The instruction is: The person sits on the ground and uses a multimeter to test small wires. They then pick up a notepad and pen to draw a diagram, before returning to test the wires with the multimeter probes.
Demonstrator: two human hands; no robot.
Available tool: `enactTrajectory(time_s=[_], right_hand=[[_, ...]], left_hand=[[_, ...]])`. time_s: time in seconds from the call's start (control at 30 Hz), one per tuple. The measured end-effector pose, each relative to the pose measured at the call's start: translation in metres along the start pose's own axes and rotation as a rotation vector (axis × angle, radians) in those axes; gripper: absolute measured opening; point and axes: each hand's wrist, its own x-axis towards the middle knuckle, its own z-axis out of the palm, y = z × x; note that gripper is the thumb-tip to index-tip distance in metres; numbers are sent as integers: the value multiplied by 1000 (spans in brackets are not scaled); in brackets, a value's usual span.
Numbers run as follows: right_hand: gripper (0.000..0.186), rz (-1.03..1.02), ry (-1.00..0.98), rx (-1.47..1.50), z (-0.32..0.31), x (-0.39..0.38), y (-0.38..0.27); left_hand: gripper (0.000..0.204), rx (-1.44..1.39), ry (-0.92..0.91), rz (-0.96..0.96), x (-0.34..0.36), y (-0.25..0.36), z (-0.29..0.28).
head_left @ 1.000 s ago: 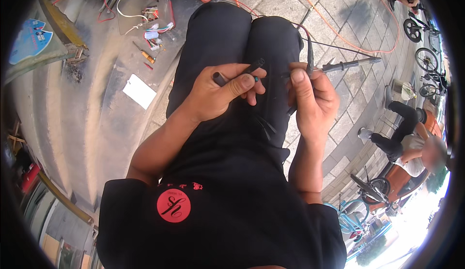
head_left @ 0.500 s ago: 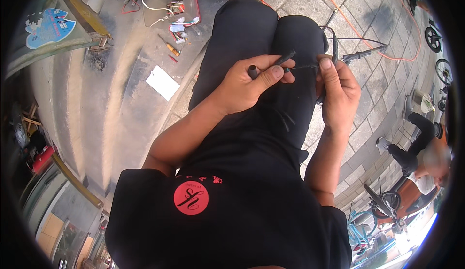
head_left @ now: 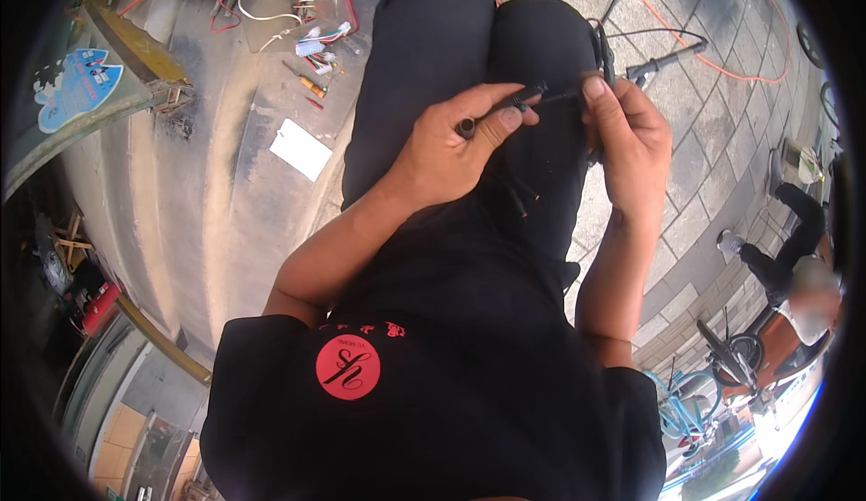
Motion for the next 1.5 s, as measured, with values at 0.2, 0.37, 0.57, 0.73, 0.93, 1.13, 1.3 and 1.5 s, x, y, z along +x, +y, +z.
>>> enactTrajectory(time_s=[0.2, 0.37, 0.57, 0.73, 0.93, 1.13, 1.3, 1.5], right_hand=[[30, -2, 12, -48, 2, 7, 3], [33, 4, 38, -58, 4, 10, 5], [31, -3, 40, -77, 4, 9, 5], [32, 22, 55, -124, 4, 11, 5], [34, 13, 78, -172, 7, 10, 2], [30, 29, 76, -181, 8, 8, 2], [31, 45, 70, -177, 7, 7, -2], [34, 58, 66, -133, -3, -3, -2]], left_hand=[[37, -53, 33, -30, 1, -8, 1], [38, -10, 64, 37, 1, -11, 2], [33, 61, 109, 72, -3, -8, 2], [29, 233, 150, 172, -12, -5, 1], [28, 161, 142, 127, -19, 2, -3], [26, 39, 143, -68, -30, 12, -5], [22, 87, 94, -186, -39, 5, 3], [22, 225, 41, -168, -38, 0, 8]])
